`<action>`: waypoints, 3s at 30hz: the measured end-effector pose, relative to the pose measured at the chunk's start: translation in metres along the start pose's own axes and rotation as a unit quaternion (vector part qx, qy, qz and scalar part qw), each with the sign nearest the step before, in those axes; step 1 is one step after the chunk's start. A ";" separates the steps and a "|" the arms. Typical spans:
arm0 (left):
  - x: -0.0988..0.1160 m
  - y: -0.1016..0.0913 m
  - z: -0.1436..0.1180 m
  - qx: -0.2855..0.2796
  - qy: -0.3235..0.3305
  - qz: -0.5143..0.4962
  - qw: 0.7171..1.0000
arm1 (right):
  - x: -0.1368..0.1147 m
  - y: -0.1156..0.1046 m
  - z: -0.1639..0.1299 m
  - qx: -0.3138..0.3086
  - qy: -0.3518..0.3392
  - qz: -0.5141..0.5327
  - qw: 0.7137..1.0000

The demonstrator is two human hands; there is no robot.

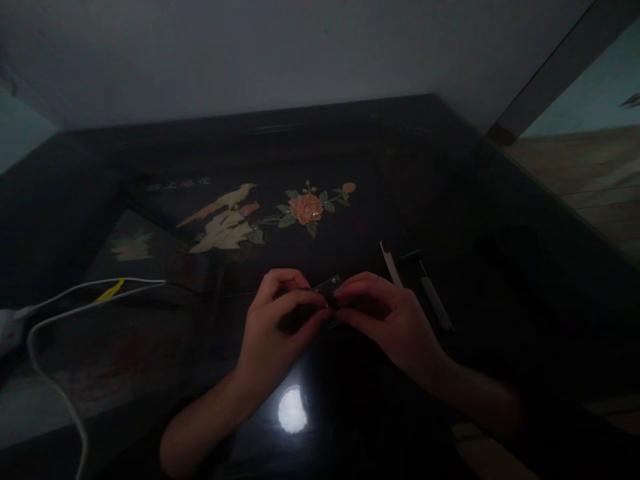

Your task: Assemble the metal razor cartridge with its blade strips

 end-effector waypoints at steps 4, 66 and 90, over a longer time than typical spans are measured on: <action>0.002 0.000 0.000 -0.002 0.008 0.008 1.000 | -0.002 0.000 0.000 0.001 -0.006 -0.018 1.000; -0.013 0.022 0.000 -0.158 -0.042 0.002 0.986 | 0.011 0.005 0.003 -0.086 0.079 -0.068 0.991; -0.023 0.019 0.000 -0.116 -0.239 -0.182 0.947 | -0.001 0.008 0.001 -0.090 0.032 -0.032 0.995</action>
Point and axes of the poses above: each hand's wrist, its own z-axis towards the middle knuckle, its own y-axis out of the palm, x = y × z, the point moved 7 cm from there along z, towards the middle knuckle, and after that the axes turned 7 degrees about z, right-handed, at the moved point
